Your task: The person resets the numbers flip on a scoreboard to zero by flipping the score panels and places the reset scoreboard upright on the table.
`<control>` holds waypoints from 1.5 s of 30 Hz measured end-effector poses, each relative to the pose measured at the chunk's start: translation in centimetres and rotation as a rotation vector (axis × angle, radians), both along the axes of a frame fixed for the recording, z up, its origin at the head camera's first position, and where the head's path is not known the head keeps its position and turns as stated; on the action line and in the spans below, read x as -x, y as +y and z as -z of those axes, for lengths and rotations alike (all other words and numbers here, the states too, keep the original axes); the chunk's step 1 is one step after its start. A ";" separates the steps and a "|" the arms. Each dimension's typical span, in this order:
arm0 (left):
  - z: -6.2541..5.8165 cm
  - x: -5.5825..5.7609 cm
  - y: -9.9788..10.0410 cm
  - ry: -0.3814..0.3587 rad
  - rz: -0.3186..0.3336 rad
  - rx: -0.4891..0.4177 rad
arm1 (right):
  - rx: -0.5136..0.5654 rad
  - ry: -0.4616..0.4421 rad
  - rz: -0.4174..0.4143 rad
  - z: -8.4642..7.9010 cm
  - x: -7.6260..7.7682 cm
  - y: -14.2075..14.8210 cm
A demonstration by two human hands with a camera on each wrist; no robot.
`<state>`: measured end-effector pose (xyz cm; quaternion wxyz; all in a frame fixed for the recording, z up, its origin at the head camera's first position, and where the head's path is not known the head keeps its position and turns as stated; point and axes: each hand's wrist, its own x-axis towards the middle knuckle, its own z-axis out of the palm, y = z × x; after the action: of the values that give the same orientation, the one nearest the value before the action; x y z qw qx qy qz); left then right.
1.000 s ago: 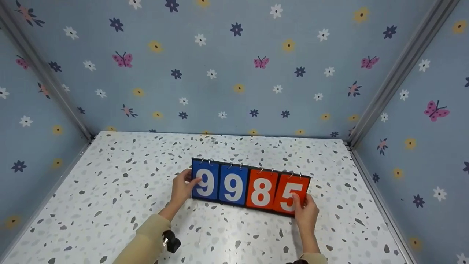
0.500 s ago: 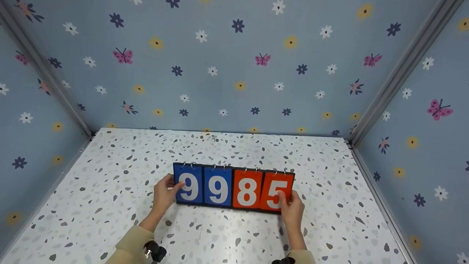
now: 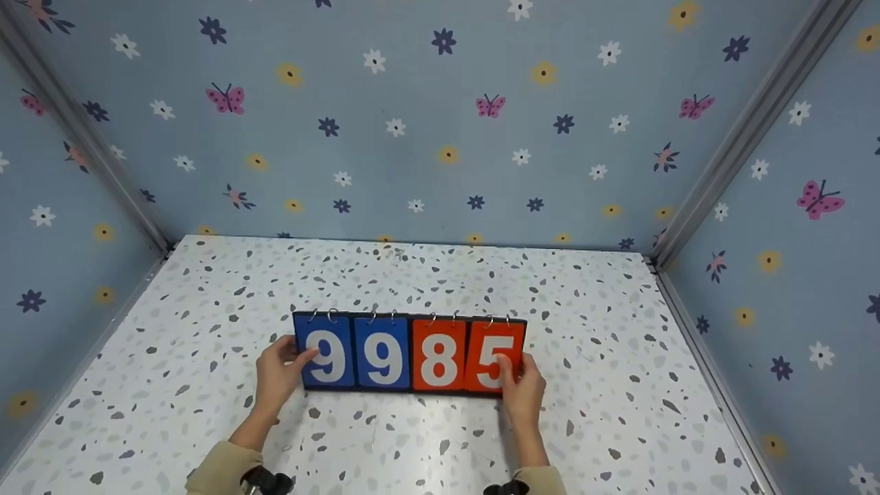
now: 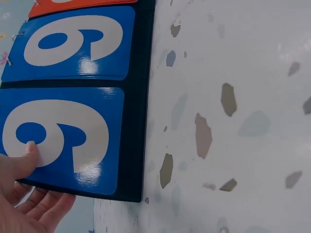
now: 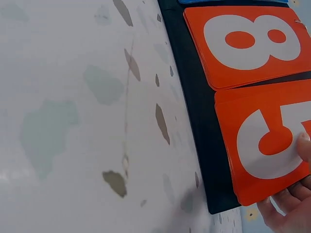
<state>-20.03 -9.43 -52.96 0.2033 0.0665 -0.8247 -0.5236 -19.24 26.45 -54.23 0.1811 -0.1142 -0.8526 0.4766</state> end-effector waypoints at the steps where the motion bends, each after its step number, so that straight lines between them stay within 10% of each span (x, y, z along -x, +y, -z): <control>1: 0.0 -0.1 -0.1 -0.002 -0.001 -0.008 | -0.004 -0.002 0.005 0.0 0.0 -0.2; 27: 0.8 -2.9 -2.1 0.061 -0.050 -0.079 | 0.034 0.025 0.007 0.4 -2.2 -2.5; 35: 1.0 -2.9 -2.0 0.076 -0.043 -0.087 | 0.012 0.100 -0.031 5.0 -0.4 0.1; 45: 1.7 -2.7 -2.4 0.118 -0.011 -0.118 | 0.039 0.230 0.009 5.7 -0.2 0.8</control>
<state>-17.29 -11.86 -54.66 0.2504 0.0520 -0.7785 -0.5733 -19.00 27.25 -59.88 0.2778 -0.0662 -0.8161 0.5024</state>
